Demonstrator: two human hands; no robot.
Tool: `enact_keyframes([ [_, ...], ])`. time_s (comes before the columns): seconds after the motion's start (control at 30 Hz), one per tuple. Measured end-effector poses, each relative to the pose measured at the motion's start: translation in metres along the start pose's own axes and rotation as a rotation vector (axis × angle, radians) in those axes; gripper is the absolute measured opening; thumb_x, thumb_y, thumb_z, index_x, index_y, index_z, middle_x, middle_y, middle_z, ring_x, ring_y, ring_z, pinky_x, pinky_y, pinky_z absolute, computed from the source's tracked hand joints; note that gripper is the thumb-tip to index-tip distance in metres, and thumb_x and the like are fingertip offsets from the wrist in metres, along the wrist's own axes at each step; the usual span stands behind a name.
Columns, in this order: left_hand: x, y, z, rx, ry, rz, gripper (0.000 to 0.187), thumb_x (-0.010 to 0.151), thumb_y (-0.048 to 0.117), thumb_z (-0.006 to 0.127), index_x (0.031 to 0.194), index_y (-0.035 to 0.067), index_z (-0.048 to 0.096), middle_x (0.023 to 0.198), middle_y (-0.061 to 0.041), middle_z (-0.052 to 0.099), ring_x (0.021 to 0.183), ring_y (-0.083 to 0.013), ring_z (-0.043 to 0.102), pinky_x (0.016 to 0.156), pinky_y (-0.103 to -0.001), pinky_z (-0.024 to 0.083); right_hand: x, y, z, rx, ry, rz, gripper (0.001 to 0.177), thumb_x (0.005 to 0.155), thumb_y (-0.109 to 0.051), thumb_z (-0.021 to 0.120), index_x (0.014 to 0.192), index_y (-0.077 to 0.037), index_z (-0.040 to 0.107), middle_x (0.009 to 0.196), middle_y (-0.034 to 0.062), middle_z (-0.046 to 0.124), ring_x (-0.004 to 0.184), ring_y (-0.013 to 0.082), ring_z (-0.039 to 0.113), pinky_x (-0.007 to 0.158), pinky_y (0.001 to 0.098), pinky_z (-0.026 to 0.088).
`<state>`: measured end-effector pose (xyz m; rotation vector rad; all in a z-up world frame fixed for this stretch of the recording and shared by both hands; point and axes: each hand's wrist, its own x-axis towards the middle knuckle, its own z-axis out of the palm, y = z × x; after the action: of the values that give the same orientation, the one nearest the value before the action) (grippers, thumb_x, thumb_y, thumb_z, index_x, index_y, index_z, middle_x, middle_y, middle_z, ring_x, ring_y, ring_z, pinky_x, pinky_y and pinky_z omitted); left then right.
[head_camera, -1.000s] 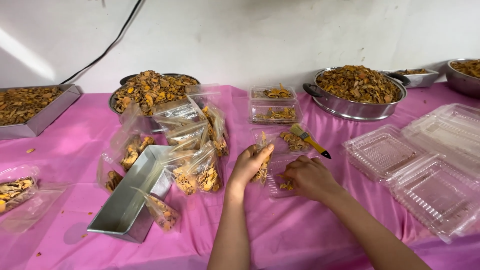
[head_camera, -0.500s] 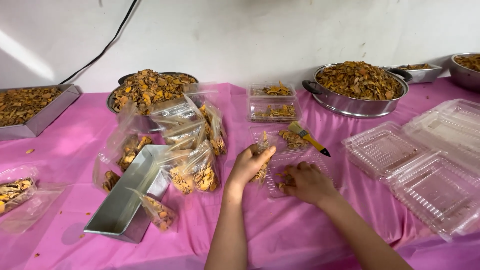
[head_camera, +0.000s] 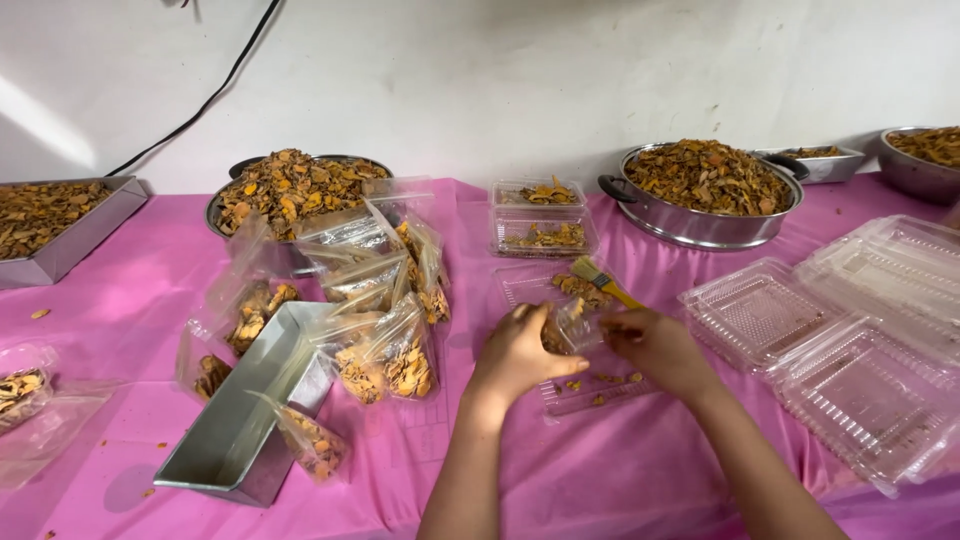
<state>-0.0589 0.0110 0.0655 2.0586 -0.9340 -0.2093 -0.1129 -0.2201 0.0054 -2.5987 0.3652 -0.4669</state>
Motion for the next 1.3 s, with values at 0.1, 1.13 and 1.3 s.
enact_keyframes([
  [0.1,0.02,-0.034,0.032,0.364,0.121,0.068,0.098,0.065,0.06,0.075,0.145,0.01,0.051,0.136,-0.012,0.058,0.126,-0.0346,0.057,0.098,-0.056,0.048,0.0,-0.023,-0.033,0.253,0.068,0.046,0.037,0.084,-0.016,0.076,0.12,-0.025,0.08,0.106,0.0124,0.081,0.097,0.0293,0.077,0.089,0.042,0.06],
  [1.13,0.02,-0.034,0.042,0.171,0.162,0.211,0.095,0.063,0.056,0.081,0.14,0.006,0.056,0.128,-0.013,0.063,0.124,-0.0355,0.06,0.1,-0.051,0.047,0.028,0.003,-0.008,0.214,0.003,-0.088,0.022,0.069,-0.023,0.082,0.09,-0.019,0.076,0.08,-0.0026,0.072,0.081,0.0154,0.073,0.078,0.0336,0.059],
  [1.3,0.013,-0.024,0.04,0.119,0.126,0.228,0.095,0.063,0.05,0.085,0.141,0.005,0.055,0.128,-0.015,0.062,0.124,-0.0376,0.059,0.102,-0.051,0.047,0.044,0.012,-0.007,0.342,-0.175,-0.061,0.036,0.067,-0.019,0.089,0.096,-0.01,0.071,0.075,0.002,0.069,0.075,0.0176,0.072,0.068,0.0312,0.055],
])
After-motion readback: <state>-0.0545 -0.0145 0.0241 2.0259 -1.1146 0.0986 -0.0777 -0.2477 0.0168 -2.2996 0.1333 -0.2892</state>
